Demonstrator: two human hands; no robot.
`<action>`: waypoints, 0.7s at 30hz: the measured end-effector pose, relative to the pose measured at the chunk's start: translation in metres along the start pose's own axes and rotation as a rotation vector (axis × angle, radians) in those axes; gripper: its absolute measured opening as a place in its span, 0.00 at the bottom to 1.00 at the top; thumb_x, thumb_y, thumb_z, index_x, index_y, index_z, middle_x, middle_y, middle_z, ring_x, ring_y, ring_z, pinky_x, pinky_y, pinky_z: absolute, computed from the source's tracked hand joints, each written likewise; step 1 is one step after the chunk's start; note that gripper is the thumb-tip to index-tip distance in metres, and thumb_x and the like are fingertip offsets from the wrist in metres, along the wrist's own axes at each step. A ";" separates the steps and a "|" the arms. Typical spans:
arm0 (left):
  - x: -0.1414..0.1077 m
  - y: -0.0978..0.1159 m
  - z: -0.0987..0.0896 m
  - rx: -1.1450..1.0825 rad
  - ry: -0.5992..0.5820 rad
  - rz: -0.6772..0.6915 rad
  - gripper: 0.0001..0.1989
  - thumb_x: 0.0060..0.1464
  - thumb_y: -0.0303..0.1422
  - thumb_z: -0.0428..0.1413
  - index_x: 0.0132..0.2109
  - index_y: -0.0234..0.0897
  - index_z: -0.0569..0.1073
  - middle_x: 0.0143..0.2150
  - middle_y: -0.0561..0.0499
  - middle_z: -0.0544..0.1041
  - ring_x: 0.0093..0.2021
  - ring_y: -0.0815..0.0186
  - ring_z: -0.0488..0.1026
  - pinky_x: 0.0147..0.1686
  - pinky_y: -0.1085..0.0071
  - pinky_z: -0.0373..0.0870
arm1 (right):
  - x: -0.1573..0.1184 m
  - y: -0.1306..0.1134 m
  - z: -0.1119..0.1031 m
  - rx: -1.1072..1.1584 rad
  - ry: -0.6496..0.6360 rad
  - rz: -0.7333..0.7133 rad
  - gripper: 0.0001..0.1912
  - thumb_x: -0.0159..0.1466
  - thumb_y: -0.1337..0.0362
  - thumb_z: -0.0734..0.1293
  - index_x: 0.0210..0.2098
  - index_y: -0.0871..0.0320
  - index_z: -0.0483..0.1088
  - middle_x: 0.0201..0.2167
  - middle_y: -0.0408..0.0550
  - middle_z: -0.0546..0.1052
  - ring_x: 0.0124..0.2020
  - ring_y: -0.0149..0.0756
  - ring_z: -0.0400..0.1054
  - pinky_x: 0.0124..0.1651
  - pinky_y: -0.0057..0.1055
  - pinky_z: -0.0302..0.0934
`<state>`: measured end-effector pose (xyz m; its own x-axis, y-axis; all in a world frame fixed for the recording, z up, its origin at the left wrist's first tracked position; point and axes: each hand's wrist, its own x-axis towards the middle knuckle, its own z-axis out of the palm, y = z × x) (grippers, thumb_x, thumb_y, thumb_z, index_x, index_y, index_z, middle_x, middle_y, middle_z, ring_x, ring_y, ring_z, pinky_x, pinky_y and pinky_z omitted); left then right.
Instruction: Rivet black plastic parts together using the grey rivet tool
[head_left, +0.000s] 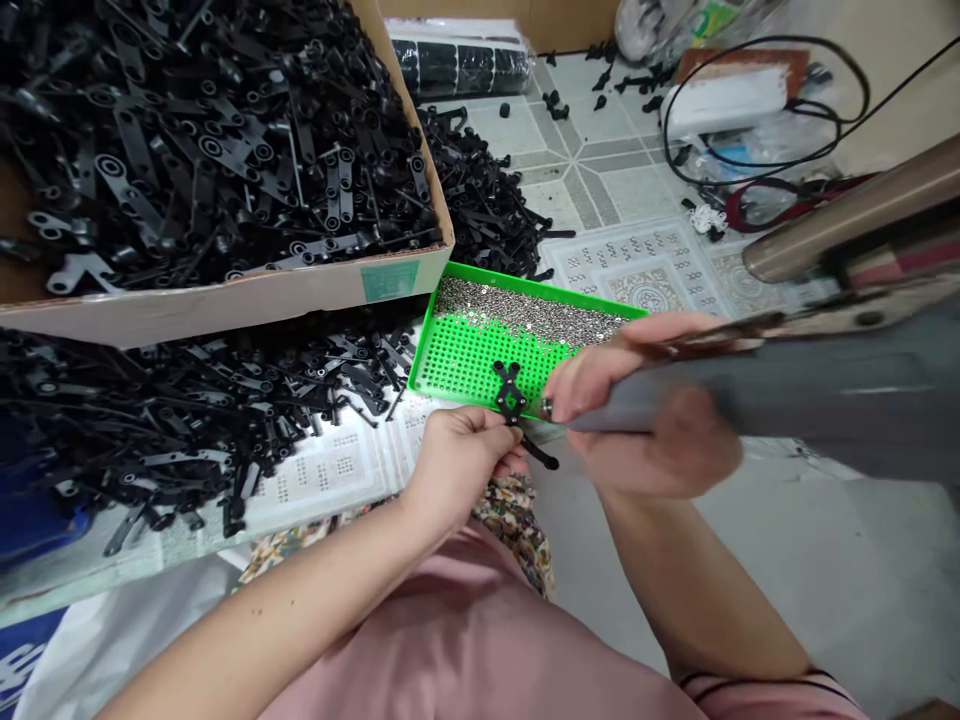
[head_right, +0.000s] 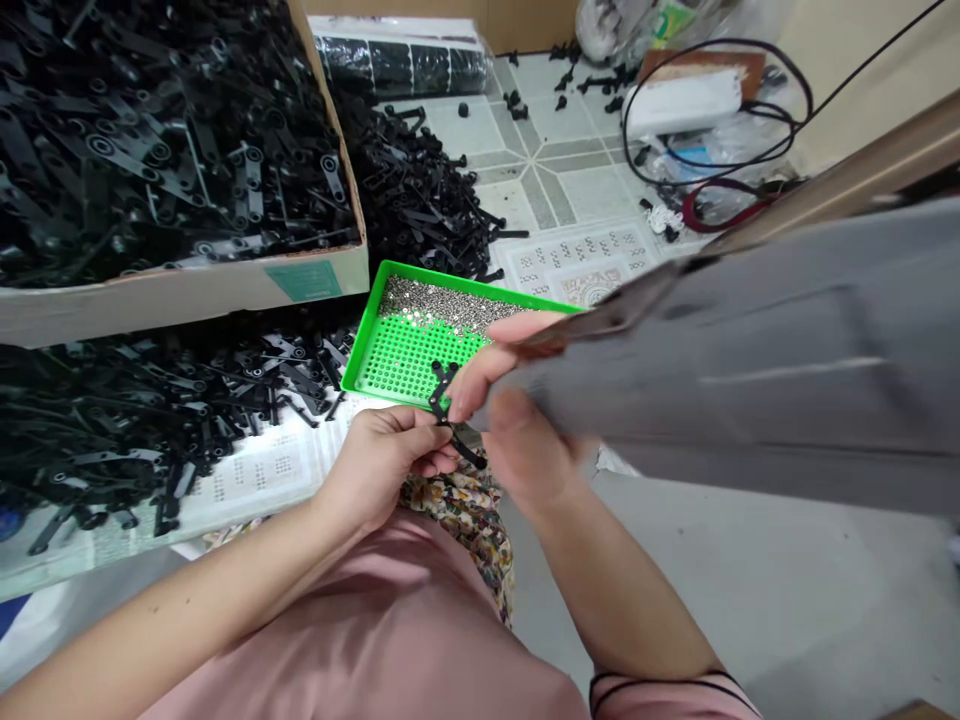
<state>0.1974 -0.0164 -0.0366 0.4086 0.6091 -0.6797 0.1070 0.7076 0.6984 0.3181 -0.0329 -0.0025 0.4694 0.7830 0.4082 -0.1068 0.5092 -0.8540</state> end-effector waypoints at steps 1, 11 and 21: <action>0.000 0.000 -0.001 -0.007 0.000 -0.007 0.06 0.44 0.28 0.57 0.23 0.31 0.71 0.20 0.49 0.76 0.21 0.71 0.73 0.21 0.79 0.64 | 0.001 -0.003 -0.001 -0.009 0.007 0.008 0.12 0.57 0.55 0.66 0.37 0.53 0.68 0.16 0.38 0.68 0.14 0.34 0.61 0.20 0.35 0.61; 0.001 -0.003 -0.003 0.013 -0.007 0.012 0.06 0.45 0.29 0.58 0.25 0.32 0.72 0.21 0.49 0.77 0.22 0.71 0.73 0.22 0.79 0.65 | 0.005 0.002 0.003 0.038 0.022 0.035 0.10 0.59 0.57 0.64 0.37 0.54 0.68 0.14 0.37 0.66 0.11 0.32 0.59 0.16 0.33 0.59; 0.000 -0.002 -0.002 0.000 0.006 0.012 0.05 0.44 0.29 0.58 0.24 0.32 0.72 0.21 0.50 0.77 0.22 0.71 0.73 0.22 0.79 0.65 | 0.003 0.001 0.004 0.008 0.009 0.119 0.11 0.57 0.55 0.66 0.36 0.54 0.66 0.14 0.38 0.68 0.12 0.34 0.61 0.18 0.35 0.61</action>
<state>0.1957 -0.0169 -0.0384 0.4046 0.6196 -0.6727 0.1025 0.7002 0.7066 0.3161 -0.0288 -0.0004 0.4611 0.8349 0.3006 -0.1698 0.4155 -0.8936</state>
